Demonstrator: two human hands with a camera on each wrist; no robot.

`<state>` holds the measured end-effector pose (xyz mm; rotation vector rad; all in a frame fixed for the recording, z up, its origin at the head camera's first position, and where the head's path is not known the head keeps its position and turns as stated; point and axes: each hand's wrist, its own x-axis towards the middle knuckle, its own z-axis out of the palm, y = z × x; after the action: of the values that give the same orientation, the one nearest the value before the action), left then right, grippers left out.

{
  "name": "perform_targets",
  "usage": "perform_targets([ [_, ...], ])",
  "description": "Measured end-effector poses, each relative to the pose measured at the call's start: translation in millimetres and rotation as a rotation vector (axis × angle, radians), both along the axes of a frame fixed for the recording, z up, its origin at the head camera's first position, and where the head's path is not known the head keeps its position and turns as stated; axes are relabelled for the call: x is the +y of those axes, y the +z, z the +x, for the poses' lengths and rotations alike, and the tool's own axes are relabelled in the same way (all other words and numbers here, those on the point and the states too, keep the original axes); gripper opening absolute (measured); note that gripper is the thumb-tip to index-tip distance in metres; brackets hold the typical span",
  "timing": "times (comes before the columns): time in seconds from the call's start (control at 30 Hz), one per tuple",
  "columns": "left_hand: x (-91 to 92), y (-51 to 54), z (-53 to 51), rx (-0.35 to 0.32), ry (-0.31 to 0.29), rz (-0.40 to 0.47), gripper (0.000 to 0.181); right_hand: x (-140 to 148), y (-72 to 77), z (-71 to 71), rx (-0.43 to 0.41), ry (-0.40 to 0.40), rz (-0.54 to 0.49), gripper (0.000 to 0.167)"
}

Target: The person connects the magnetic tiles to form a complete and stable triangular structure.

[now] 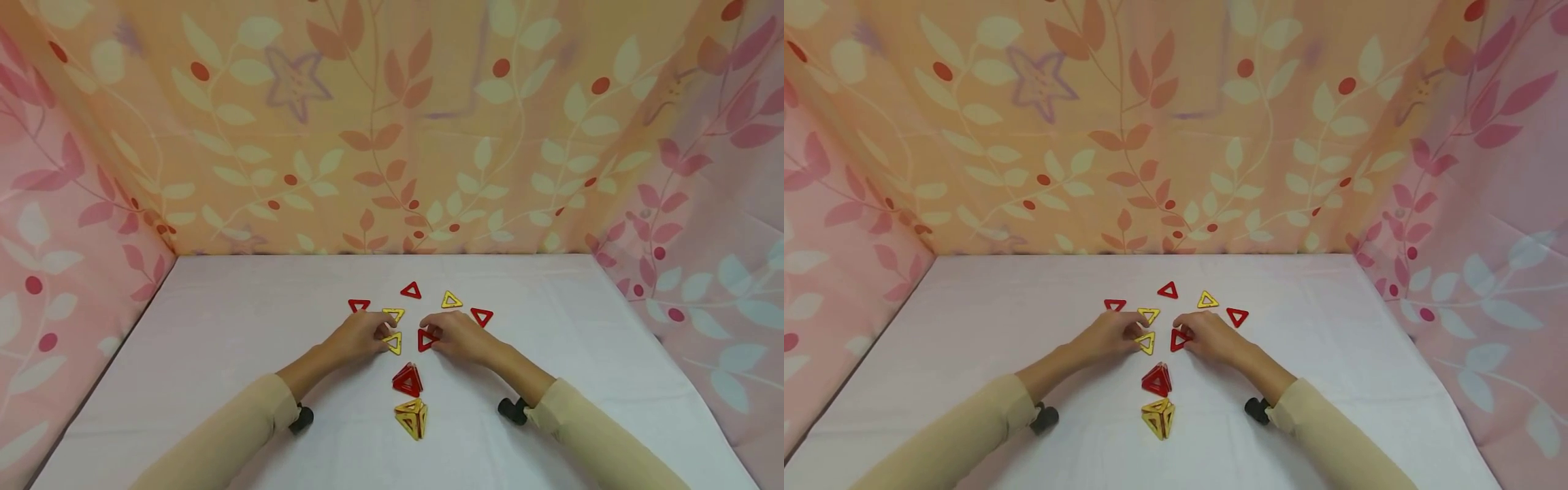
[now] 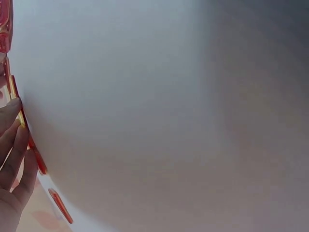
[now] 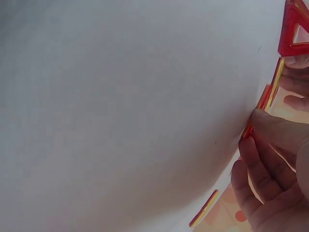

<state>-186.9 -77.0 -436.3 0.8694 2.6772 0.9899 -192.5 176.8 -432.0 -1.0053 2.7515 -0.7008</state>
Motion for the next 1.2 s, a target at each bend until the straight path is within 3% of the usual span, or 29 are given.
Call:
perform_targets([
  [0.73,23.5,4.3,-5.2,0.051,-0.006,-0.076,0.037,-6,1.1,2.4,0.015,0.001,0.007,0.035],
  [1.2,26.3,-1.3,-7.1,0.003,0.015,-0.031,0.039,-5,1.4,1.3,-0.005,0.008,0.0,0.037],
])
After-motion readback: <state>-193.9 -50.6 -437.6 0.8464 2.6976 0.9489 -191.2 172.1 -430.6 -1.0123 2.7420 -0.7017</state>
